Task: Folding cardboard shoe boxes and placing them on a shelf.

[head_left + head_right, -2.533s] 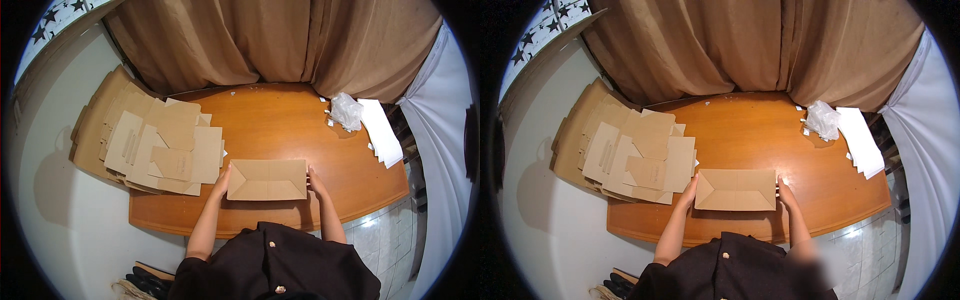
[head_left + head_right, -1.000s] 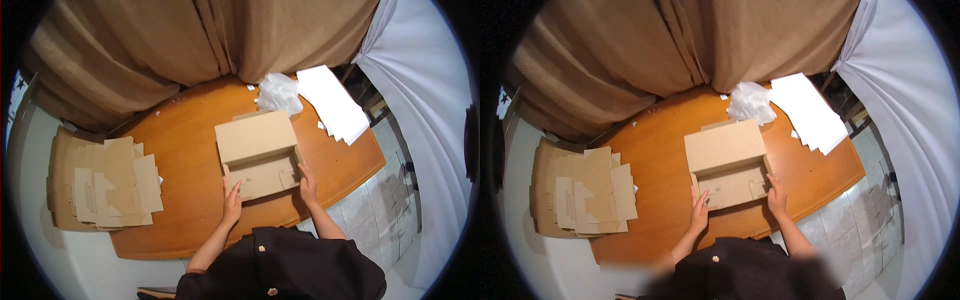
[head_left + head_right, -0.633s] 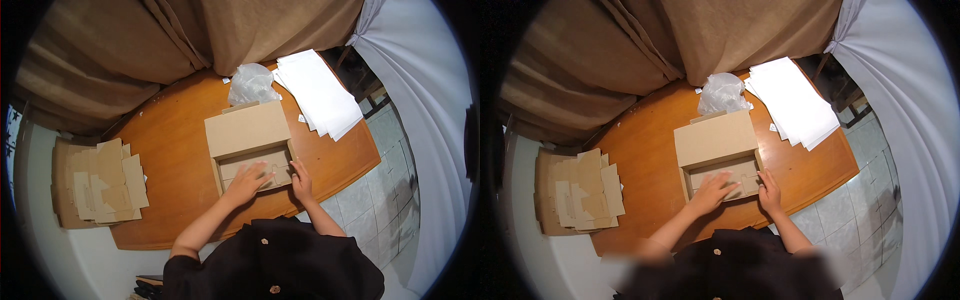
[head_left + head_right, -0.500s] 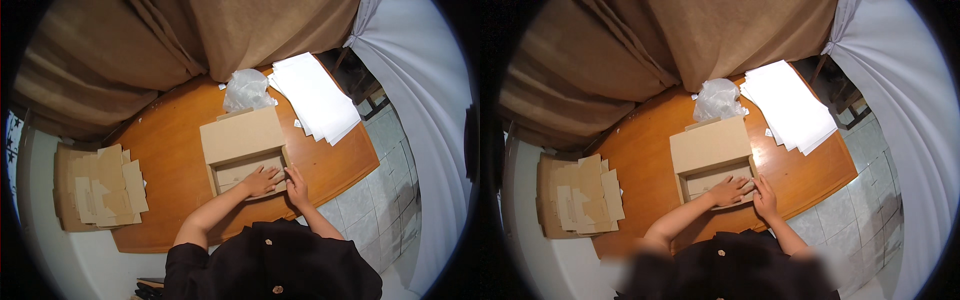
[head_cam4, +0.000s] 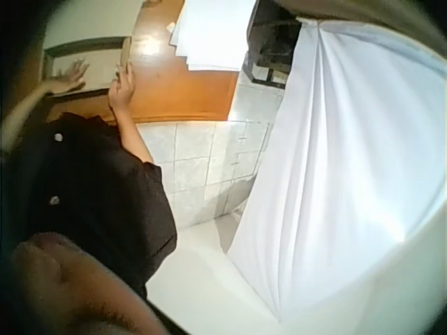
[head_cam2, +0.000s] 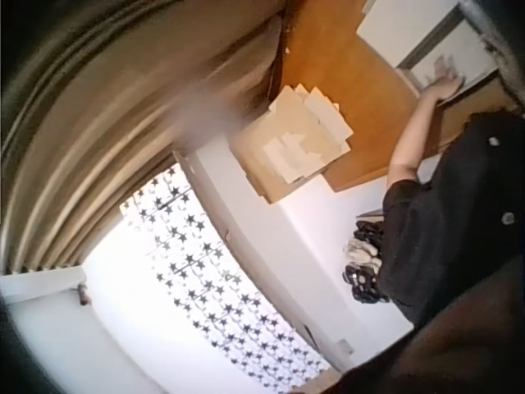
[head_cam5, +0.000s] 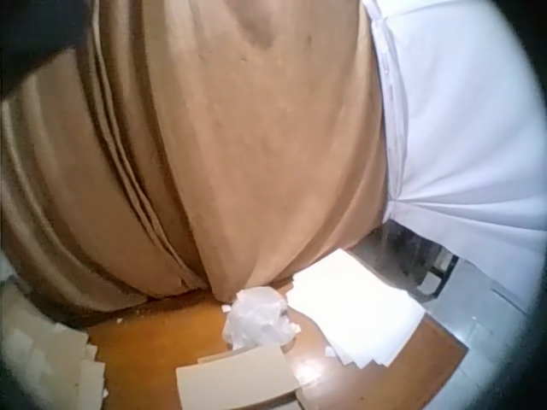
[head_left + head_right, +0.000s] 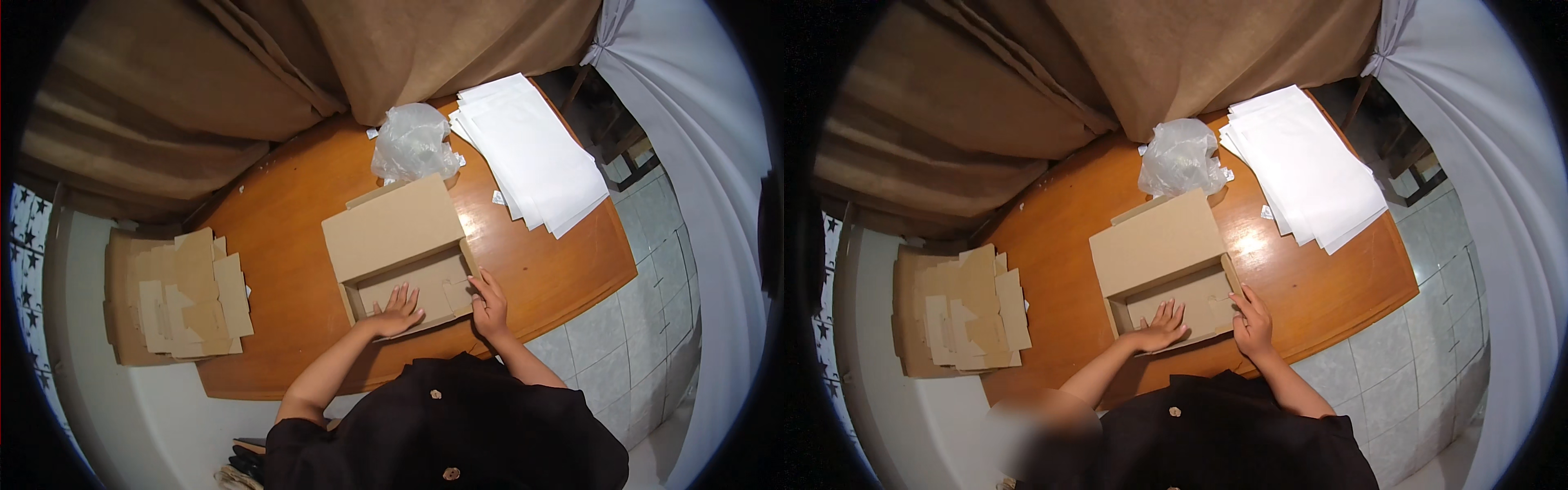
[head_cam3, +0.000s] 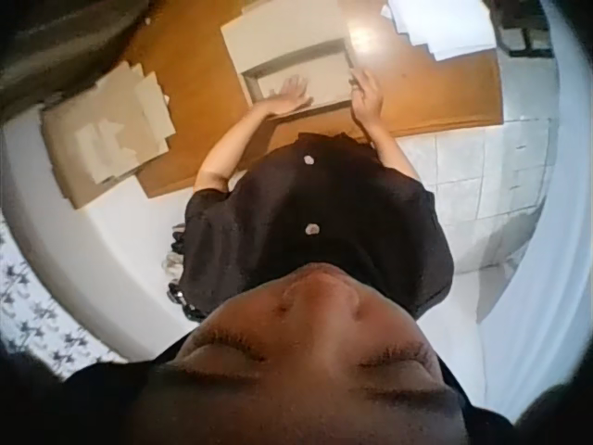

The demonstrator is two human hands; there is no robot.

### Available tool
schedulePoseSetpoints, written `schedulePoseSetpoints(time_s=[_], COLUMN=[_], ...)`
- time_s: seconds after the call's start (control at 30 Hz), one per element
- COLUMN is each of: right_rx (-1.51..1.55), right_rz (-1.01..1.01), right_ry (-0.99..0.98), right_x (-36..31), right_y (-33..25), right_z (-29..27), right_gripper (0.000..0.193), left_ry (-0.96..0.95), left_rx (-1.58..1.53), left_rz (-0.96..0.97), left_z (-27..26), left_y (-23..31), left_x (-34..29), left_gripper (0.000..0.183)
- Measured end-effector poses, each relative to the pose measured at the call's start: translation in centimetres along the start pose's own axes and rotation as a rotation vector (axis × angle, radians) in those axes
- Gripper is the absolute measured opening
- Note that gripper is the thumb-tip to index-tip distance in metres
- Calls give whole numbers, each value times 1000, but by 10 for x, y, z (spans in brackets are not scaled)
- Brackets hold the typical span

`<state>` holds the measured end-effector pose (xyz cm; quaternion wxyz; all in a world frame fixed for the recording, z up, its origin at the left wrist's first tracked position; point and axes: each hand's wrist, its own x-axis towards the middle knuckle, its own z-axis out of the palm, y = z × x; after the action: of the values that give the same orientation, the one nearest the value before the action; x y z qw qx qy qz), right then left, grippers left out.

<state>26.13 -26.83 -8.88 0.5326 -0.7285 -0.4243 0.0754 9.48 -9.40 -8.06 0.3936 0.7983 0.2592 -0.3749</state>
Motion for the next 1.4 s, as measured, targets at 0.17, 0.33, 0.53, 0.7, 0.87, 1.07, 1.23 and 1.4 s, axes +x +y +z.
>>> schedulePoseSetpoints(time_s=[0.17,0.33,0.53,0.7,0.87,1.07,1.23,1.4], right_rx=[356,-24,-868,-926,-832,-749,-672,-532], right_rz=[188,328,390,409,363,36,-207,-308], right_ry=[89,86,446,200,247,464,376,246], right_x=[11,71,103,93,89,77,50,10], right_y=[14,59,103,119,104,40,-18,-52], right_z=[2,-39,-73,-80,-93,-98,-86,-68], right_gripper=[37,36,39,36,19,14,20,21], left_ry=[43,97,103,121,152,486,1055,1323], left_rx=[212,444,418,445,136,29,204,416], left_rz=[-10,31,47,95,182,473,746,710], left_z=[3,-1,-11,-23,-59,-71,-58,-50], left_y=[2,-11,-7,-1,21,89,137,146], left_x=[-2,9,15,2,-21,-62,-44,-29], left_gripper=[78,76,79,77,58,41,45,44])
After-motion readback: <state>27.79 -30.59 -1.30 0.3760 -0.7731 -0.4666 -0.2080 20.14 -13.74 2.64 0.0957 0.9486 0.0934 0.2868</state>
